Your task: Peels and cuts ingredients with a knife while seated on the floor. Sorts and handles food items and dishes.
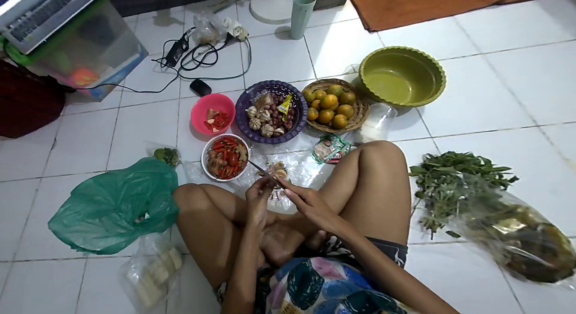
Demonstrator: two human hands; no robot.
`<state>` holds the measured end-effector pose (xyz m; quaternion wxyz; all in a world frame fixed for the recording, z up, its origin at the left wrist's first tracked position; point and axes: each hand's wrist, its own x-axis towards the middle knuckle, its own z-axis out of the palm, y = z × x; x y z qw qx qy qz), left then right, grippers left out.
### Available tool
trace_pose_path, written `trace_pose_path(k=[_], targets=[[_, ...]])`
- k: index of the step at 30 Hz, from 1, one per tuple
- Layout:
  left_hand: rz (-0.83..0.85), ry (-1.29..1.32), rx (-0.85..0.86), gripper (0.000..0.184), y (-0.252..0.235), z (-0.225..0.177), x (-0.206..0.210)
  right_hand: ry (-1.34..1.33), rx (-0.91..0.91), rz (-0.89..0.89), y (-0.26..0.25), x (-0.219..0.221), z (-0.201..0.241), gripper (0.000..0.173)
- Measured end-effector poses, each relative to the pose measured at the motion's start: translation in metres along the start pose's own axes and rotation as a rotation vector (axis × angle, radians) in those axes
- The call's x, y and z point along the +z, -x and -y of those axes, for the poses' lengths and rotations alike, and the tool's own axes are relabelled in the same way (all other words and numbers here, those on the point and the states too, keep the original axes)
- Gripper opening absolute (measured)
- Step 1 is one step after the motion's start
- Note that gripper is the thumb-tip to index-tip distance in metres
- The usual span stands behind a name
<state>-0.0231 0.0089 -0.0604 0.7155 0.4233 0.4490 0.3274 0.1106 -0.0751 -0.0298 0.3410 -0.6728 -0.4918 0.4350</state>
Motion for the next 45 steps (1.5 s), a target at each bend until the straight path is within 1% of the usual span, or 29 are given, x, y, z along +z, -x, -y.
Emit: trace_pose_path(k=[3,7,10,12,15,19,22,24,26,27,28,29,30,31,33,35,37,40,42,44,45], targets=[[-0.031,-0.105,0.105,0.012,-0.001,0.004,0.0,-0.024,0.021,0.012,-0.001,-0.001,0.0,0.051],[-0.042,-0.245,0.284,0.012,-0.001,0.0,-0.001,-0.029,-0.004,-0.053,0.0,0.003,-0.001,0.05],[-0.081,-0.219,0.339,0.011,-0.004,0.003,0.001,0.013,-0.047,-0.172,0.001,0.012,-0.002,0.049],[-0.097,-0.206,0.364,0.011,-0.005,0.005,0.002,-0.019,-0.047,-0.189,0.0,0.016,-0.002,0.048],[-0.105,-0.193,0.397,0.012,-0.006,0.01,0.0,-0.244,0.027,-0.132,-0.003,0.017,-0.002,0.048],[-0.078,-0.175,0.433,0.016,-0.006,0.014,-0.004,-0.586,0.138,-0.081,-0.005,0.012,0.007,0.036],[-0.04,-0.166,0.439,0.018,-0.006,0.012,-0.006,-0.725,0.23,0.017,-0.005,0.004,0.009,0.042],[-0.007,-0.153,0.418,0.022,-0.007,0.012,-0.007,-0.764,0.23,0.041,-0.004,0.001,0.009,0.042],[0.043,-0.154,0.351,0.031,-0.007,0.012,-0.01,-0.717,0.188,0.003,-0.004,0.001,0.009,0.039],[0.056,-0.159,0.264,0.031,-0.005,0.011,-0.01,-0.677,0.153,-0.027,-0.004,0.0,0.008,0.035],[0.045,-0.154,0.126,0.028,-0.002,0.006,-0.009,-0.632,0.113,-0.044,-0.004,0.0,0.006,0.034],[0.027,-0.137,-0.033,0.032,-0.001,0.0,-0.007,-0.579,0.081,-0.039,-0.005,-0.001,0.004,0.038],[0.034,-0.103,-0.18,0.043,0.0,-0.004,-0.006,-0.518,0.064,-0.025,-0.005,-0.003,0.001,0.041],[0.072,-0.044,-0.293,0.051,0.0,-0.007,-0.006,-0.46,0.06,-0.001,-0.005,-0.004,-0.001,0.042],[0.184,0.098,-0.43,0.052,0.0,-0.011,-0.01,-0.363,0.066,0.067,-0.005,-0.006,-0.006,0.043],[0.233,0.207,-0.49,0.043,0.001,-0.01,-0.013,-0.325,0.066,0.129,-0.003,-0.005,-0.01,0.043],[0.257,0.298,-0.519,0.035,0.001,-0.009,-0.016,-0.348,0.062,0.157,-0.002,-0.006,-0.01,0.043],[0.286,0.394,-0.542,0.031,-0.001,-0.005,-0.02,-0.424,0.062,0.176,0.0,-0.007,-0.011,0.042],[0.313,0.43,-0.549,0.031,-0.002,-0.003,-0.021,-0.491,0.07,0.149,0.0,-0.008,-0.009,0.039],[0.318,0.431,-0.548,0.027,0.0,-0.002,-0.021,-0.52,0.096,0.098,-0.002,-0.011,-0.007,0.032],[0.309,0.432,-0.544,0.026,0.001,-0.002,-0.021,-0.534,0.103,0.079,-0.003,-0.013,-0.007,0.034]])
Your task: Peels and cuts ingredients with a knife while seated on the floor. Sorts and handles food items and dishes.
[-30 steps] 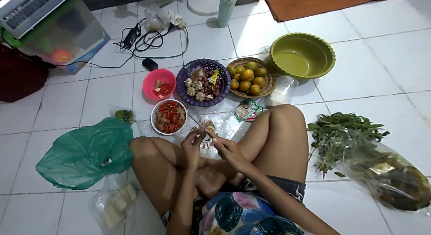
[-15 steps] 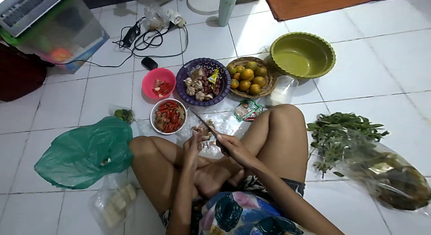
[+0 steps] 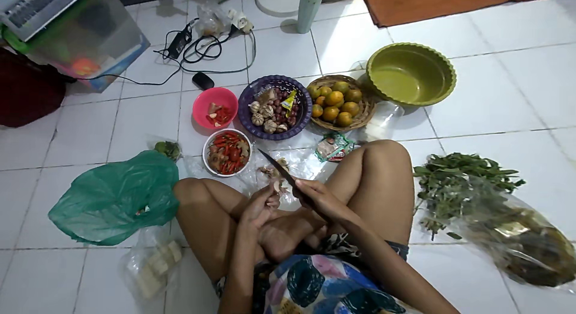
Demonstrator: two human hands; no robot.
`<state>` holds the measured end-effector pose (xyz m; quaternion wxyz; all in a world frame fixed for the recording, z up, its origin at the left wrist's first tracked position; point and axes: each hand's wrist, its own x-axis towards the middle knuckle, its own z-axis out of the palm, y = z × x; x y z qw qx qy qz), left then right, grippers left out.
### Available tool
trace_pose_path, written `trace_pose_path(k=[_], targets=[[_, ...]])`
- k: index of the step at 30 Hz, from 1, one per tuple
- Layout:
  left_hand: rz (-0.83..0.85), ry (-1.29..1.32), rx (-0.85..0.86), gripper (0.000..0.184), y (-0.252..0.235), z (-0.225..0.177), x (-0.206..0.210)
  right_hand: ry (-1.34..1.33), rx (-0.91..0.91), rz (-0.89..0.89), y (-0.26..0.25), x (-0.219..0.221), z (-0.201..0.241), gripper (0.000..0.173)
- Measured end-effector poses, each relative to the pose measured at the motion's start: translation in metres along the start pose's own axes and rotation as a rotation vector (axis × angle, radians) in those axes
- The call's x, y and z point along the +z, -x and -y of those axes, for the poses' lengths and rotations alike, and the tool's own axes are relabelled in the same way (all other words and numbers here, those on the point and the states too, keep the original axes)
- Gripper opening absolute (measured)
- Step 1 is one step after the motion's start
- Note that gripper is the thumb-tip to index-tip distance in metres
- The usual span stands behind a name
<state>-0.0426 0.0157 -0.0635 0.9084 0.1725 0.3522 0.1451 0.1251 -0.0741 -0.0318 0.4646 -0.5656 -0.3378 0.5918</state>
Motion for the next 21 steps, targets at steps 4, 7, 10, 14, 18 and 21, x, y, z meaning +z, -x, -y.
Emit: trace_pose_path(k=[4,7,10,14,18,21], targets=[[0.031,-0.011,0.052,0.026,0.0,0.003,-0.001,-0.017,0.011,-0.042,-0.005,-0.002,0.002,0.034],[0.013,-0.056,0.101,0.025,-0.001,0.004,-0.002,-0.042,0.059,-0.105,-0.011,0.001,0.0,0.036],[-0.075,-0.167,0.159,0.022,-0.002,0.006,0.001,-0.073,0.097,-0.193,-0.017,0.006,-0.009,0.035],[-0.182,-0.303,0.235,0.021,-0.006,0.009,0.002,-0.039,0.156,-0.254,-0.022,0.011,-0.016,0.038],[-0.241,-0.354,0.246,0.019,-0.012,0.01,0.003,0.083,0.179,-0.291,-0.029,0.012,-0.021,0.04],[-0.248,-0.344,0.256,0.02,-0.011,0.009,0.003,0.171,0.199,-0.355,-0.035,0.003,-0.022,0.044]])
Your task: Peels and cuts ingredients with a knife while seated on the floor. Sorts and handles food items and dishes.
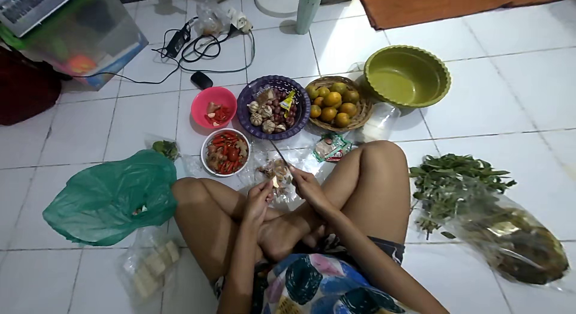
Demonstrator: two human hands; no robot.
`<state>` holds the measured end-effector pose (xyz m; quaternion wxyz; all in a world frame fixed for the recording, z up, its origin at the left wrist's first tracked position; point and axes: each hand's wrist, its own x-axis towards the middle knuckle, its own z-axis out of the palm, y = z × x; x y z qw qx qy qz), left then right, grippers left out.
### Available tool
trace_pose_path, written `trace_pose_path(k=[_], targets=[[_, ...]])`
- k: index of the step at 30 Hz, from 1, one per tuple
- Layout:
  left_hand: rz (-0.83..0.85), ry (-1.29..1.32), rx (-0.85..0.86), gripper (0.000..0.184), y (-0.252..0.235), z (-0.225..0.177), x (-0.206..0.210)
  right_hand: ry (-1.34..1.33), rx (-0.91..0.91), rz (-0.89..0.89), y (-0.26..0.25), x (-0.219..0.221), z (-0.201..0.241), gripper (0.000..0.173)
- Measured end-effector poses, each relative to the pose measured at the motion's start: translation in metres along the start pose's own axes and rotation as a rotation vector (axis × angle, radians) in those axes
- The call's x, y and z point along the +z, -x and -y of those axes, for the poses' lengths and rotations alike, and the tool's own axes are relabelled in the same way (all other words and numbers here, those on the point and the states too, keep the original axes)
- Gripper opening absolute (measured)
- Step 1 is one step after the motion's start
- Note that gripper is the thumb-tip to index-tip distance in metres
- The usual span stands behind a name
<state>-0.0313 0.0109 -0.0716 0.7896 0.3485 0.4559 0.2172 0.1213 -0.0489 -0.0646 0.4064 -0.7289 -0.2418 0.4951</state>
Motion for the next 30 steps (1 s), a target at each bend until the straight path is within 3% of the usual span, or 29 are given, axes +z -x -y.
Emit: trace_pose_path(k=[5,11,16,25,30], targets=[[-0.048,0.031,0.031,0.019,0.001,-0.002,-0.007,0.12,-0.01,0.126,0.002,-0.009,0.002,0.047],[-0.089,0.064,0.032,0.018,-0.005,-0.002,-0.009,0.326,-0.215,0.205,0.02,-0.002,0.001,0.049],[-0.087,0.076,0.032,0.019,-0.005,-0.003,-0.005,0.42,-0.269,0.251,0.028,0.002,0.005,0.054],[-0.053,0.104,0.028,0.018,-0.006,-0.003,-0.002,0.395,-0.388,0.176,0.024,0.0,-0.002,0.047],[-0.026,0.135,0.014,0.017,-0.005,-0.005,-0.002,0.134,-0.268,0.191,0.014,-0.006,-0.005,0.047]])
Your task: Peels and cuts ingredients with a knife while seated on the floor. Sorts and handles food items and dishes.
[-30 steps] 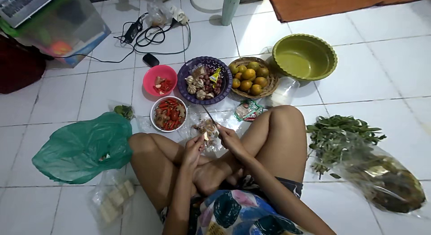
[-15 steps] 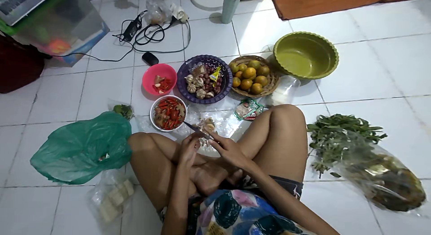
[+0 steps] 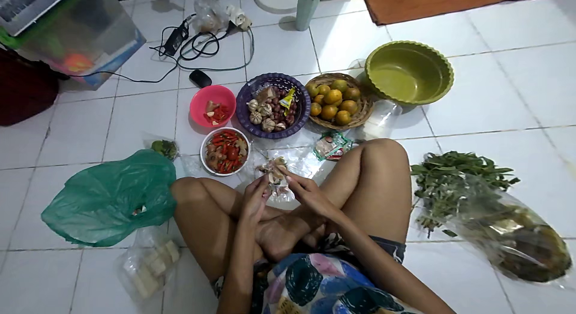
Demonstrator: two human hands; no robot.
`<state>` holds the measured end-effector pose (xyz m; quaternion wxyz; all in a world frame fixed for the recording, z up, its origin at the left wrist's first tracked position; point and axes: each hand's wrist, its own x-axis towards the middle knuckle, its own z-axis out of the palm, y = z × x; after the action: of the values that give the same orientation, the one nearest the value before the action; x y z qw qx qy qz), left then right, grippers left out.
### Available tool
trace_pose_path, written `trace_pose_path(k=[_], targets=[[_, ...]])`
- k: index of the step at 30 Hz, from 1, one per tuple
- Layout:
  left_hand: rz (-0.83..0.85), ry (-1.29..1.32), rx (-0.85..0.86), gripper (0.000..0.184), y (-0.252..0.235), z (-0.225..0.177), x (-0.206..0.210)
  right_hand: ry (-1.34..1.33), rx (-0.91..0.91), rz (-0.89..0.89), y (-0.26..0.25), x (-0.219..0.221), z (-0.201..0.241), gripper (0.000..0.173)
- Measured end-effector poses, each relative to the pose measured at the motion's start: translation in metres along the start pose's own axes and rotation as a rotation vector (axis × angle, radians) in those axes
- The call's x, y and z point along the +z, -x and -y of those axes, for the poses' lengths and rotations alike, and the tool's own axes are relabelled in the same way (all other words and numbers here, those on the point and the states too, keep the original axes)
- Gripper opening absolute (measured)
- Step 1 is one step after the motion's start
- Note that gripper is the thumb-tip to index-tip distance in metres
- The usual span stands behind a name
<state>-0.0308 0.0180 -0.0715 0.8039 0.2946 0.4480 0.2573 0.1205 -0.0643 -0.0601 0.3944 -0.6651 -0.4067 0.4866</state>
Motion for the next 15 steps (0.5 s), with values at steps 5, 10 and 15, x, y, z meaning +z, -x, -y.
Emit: trace_pose_path(k=[5,10,15], targets=[[0.009,0.006,0.015,0.018,0.003,-0.003,0.001,-0.076,0.054,0.03,0.003,-0.004,0.007,0.047],[-0.001,-0.067,0.074,0.022,0.006,-0.004,0.003,0.174,-0.011,0.095,0.012,0.004,0.016,0.051],[-0.001,-0.082,0.106,0.02,0.007,-0.003,0.003,0.276,-0.087,0.014,0.014,0.012,0.018,0.05]])
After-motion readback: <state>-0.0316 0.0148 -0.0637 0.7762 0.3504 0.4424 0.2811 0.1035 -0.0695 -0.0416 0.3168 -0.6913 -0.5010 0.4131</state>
